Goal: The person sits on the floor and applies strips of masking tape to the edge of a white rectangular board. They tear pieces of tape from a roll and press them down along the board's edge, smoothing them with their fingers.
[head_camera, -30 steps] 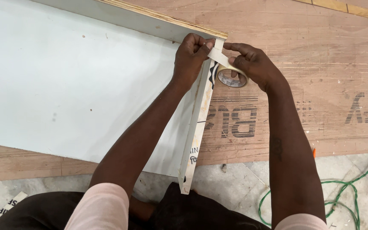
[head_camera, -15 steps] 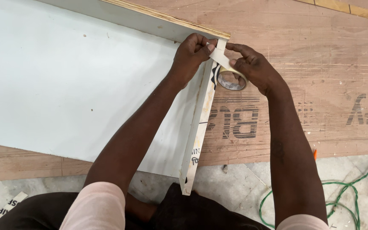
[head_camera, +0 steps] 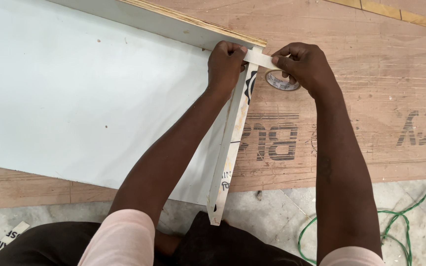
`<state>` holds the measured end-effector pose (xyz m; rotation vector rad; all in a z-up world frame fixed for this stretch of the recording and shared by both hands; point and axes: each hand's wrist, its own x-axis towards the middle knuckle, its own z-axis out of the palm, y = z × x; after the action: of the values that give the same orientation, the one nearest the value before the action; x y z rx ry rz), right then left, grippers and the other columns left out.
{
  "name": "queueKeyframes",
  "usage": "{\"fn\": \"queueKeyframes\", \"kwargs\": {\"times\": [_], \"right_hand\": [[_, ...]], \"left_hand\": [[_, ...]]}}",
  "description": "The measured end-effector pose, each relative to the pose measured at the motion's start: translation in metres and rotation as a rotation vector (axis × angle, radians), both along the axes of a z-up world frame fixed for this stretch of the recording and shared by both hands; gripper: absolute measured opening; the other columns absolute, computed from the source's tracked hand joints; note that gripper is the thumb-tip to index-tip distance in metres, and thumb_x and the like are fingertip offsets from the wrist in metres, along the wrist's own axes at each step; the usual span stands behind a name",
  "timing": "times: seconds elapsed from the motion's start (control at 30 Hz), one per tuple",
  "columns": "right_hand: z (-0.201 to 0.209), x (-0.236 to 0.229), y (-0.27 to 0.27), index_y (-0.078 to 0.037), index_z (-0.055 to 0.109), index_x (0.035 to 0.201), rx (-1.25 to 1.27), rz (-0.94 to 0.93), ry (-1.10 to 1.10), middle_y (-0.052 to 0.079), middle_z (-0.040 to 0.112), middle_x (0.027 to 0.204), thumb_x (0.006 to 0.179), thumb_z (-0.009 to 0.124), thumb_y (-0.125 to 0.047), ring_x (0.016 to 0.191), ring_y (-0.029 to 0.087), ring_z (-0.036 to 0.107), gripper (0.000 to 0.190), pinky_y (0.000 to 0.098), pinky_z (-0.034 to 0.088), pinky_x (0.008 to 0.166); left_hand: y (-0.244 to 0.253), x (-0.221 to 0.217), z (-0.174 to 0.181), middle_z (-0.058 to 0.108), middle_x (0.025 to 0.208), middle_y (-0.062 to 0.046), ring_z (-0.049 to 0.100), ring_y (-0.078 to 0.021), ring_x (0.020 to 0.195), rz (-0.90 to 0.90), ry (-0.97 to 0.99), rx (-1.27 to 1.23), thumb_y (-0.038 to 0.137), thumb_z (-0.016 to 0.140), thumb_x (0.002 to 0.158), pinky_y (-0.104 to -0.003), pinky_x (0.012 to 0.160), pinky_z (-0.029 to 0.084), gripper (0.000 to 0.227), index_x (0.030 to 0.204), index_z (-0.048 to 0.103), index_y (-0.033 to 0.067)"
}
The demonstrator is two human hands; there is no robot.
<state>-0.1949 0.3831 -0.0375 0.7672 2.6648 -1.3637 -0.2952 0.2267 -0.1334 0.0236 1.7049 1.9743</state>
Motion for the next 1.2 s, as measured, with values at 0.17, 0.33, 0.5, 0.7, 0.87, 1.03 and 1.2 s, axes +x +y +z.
{"fn": "queueKeyframes", "kwargs": {"times": [0.17,0.33,0.5,0.7,0.87,1.03,1.2], "right_hand": [[-0.007,-0.005,0.004,-0.005,0.078,0.104,-0.002,-0.009,0.014,0.002,0.065,0.068,0.094,0.076,-0.020,0.056,0.006,0.057,0.018,0.0230,0.045,0.047],[-0.016,-0.008,0.010,-0.004,0.078,0.104,-0.019,-0.013,0.042,0.002,0.066,0.069,0.095,0.077,-0.020,0.056,0.006,0.057,0.018,0.0226,0.044,0.048],[-0.020,-0.009,0.014,-0.003,0.078,0.103,-0.040,-0.002,0.065,0.002,0.067,0.070,0.095,0.077,-0.018,0.057,0.006,0.058,0.017,0.0225,0.045,0.048],[-0.021,-0.010,0.014,-0.003,0.078,0.104,-0.041,-0.021,0.038,0.003,0.066,0.068,0.095,0.077,-0.018,0.055,0.006,0.056,0.017,0.0228,0.041,0.047],[-0.023,-0.010,0.016,-0.003,0.078,0.104,-0.050,-0.019,0.048,0.003,0.067,0.069,0.095,0.078,-0.018,0.055,0.006,0.056,0.017,0.0222,0.042,0.048],[-0.026,-0.010,0.017,-0.003,0.078,0.104,-0.088,-0.022,0.066,0.004,0.067,0.069,0.095,0.078,-0.018,0.056,0.006,0.057,0.017,0.0218,0.043,0.048],[-0.026,-0.010,0.016,-0.003,0.078,0.104,-0.065,-0.030,0.052,0.003,0.067,0.069,0.095,0.078,-0.018,0.055,0.007,0.057,0.018,0.0216,0.043,0.047]], "left_hand": [[0.005,-0.001,-0.005,0.070,0.095,-0.014,0.073,-0.0183,0.079,0.061,-0.103,0.124,0.013,0.065,0.095,-0.032,0.072,0.065,0.019,0.101,0.060,-0.0039],[0.007,-0.003,-0.002,0.070,0.095,-0.016,0.074,-0.0186,0.079,0.060,-0.099,0.088,0.013,0.064,0.096,-0.032,0.072,0.066,0.020,0.102,0.061,-0.0054],[0.007,-0.002,0.004,0.071,0.097,-0.016,0.074,-0.0186,0.081,0.060,-0.112,0.055,0.014,0.063,0.097,-0.030,0.073,0.066,0.021,0.105,0.062,-0.0059],[0.006,-0.002,0.003,0.071,0.098,-0.017,0.075,-0.0195,0.082,0.064,-0.101,0.066,0.013,0.063,0.097,-0.031,0.074,0.066,0.022,0.107,0.061,-0.0063],[0.006,-0.001,0.003,0.071,0.099,-0.017,0.075,-0.0195,0.082,0.061,-0.098,0.052,0.014,0.062,0.097,-0.031,0.075,0.066,0.022,0.107,0.061,-0.0059],[0.007,-0.002,0.002,0.071,0.099,-0.017,0.075,-0.0200,0.082,0.069,-0.107,0.068,0.013,0.063,0.097,-0.031,0.074,0.067,0.022,0.107,0.061,-0.0065],[0.007,-0.001,0.001,0.071,0.098,-0.017,0.076,-0.0200,0.082,0.067,-0.090,0.063,0.013,0.062,0.097,-0.031,0.074,0.067,0.022,0.107,0.061,-0.0065]]}}
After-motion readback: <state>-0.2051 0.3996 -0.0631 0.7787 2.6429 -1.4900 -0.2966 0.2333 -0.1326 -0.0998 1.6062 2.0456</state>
